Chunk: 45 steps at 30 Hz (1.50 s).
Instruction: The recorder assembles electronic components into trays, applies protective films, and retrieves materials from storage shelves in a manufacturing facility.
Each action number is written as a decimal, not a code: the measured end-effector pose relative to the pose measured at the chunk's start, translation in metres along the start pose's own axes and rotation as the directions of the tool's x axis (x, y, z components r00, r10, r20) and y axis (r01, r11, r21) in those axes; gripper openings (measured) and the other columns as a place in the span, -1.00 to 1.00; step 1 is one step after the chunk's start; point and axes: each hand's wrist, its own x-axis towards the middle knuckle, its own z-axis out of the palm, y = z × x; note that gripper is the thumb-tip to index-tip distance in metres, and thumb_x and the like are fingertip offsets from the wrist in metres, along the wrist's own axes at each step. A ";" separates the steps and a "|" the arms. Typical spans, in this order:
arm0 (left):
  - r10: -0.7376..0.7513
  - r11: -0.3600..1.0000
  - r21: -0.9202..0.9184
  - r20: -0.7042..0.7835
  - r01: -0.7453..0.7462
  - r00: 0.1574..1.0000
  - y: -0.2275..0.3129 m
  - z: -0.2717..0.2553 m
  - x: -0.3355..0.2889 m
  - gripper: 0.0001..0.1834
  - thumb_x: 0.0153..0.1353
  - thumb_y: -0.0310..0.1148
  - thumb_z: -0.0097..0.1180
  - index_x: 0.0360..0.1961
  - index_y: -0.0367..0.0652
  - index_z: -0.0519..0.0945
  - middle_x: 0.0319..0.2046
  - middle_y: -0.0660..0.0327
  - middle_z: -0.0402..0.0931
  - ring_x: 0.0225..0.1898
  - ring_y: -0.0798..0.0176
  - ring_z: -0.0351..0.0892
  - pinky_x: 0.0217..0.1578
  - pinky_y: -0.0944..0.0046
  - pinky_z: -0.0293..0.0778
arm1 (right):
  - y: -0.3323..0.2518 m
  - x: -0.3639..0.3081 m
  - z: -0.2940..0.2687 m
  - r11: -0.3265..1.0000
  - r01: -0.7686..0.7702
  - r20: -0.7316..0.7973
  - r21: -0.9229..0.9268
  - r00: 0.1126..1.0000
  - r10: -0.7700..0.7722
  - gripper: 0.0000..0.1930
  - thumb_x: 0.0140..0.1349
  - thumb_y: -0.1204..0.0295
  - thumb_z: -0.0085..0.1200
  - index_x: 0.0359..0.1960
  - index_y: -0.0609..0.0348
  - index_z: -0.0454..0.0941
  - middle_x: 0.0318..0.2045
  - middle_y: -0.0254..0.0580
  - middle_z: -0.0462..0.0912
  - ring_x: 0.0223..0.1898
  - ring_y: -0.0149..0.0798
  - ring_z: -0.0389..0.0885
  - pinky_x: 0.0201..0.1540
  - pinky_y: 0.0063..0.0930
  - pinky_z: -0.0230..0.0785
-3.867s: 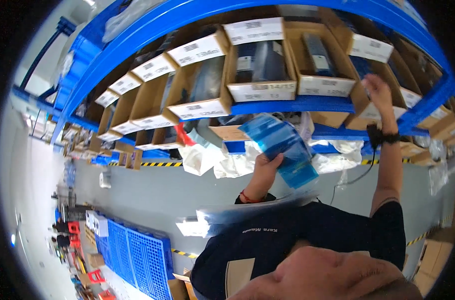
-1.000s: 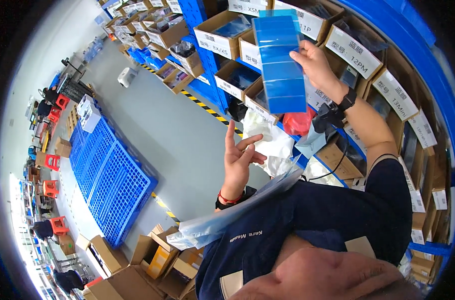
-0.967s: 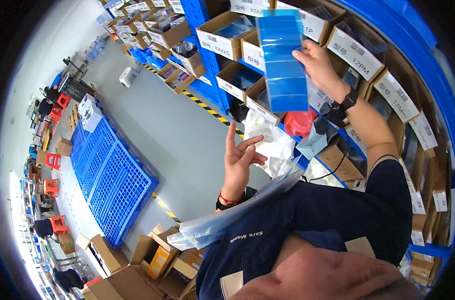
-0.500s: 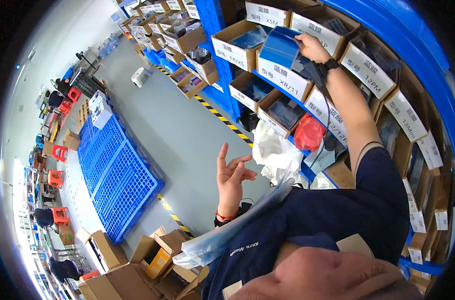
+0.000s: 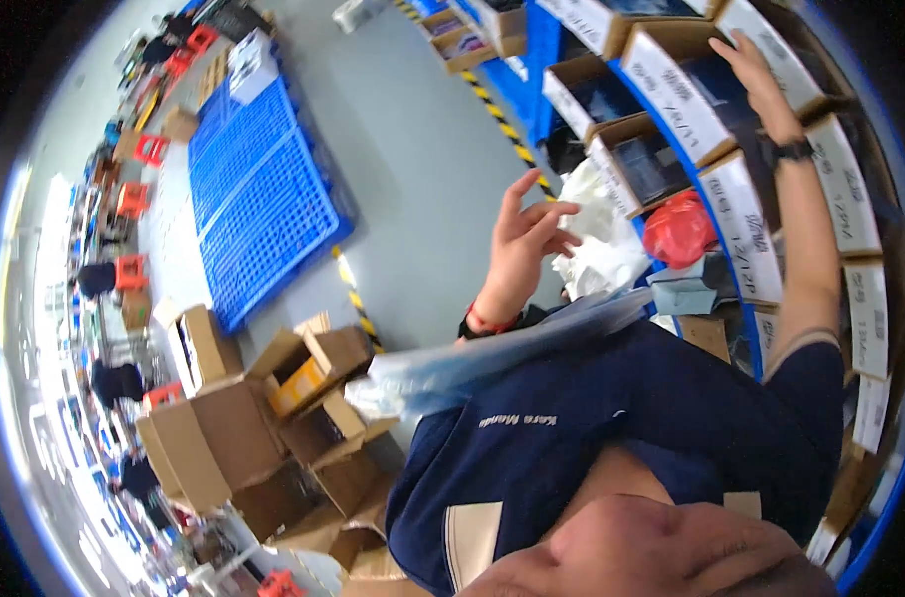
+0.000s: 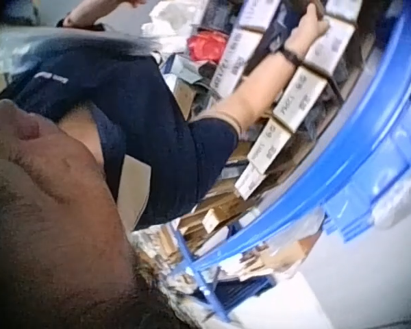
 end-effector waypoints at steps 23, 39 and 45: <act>-0.356 0.935 0.165 0.454 0.315 0.817 -0.089 -0.002 0.002 -0.82 0.18 -0.45 0.03 -0.17 -0.17 0.48 -0.34 0.19 0.56 -0.38 0.37 0.52 -0.39 0.39 0.44 | -0.009 -0.330 0.090 0.906 -0.389 0.883 0.169 0.468 0.036 -0.86 0.10 0.56 0.08 -0.32 0.25 0.40 -0.47 -0.49 0.41 -0.40 -0.61 0.29 -0.33 -0.66 0.20; -0.549 0.803 0.535 0.490 0.263 0.678 -0.116 0.097 -0.064 -0.75 0.25 -0.30 -0.01 -0.13 -0.24 0.44 -0.26 0.16 0.52 -0.29 0.34 0.51 -0.30 0.37 0.46 | 0.018 -0.476 -0.019 0.988 -0.129 0.287 0.091 0.953 0.098 -0.72 0.13 0.33 0.08 -0.25 0.25 0.36 -0.44 -0.08 0.44 -0.37 -0.29 0.42 -0.29 -0.40 0.26; -0.537 0.814 0.559 0.621 0.156 0.571 -0.172 0.131 -0.093 -0.74 0.23 -0.33 0.02 -0.12 -0.26 0.45 -0.26 0.15 0.52 -0.27 0.35 0.51 -0.27 0.37 0.45 | -0.017 -0.522 -0.073 0.987 -0.135 0.211 0.089 0.971 0.114 -0.70 0.17 0.25 0.07 -0.28 0.25 0.38 -0.47 -0.10 0.44 -0.42 -0.27 0.44 -0.36 -0.37 0.25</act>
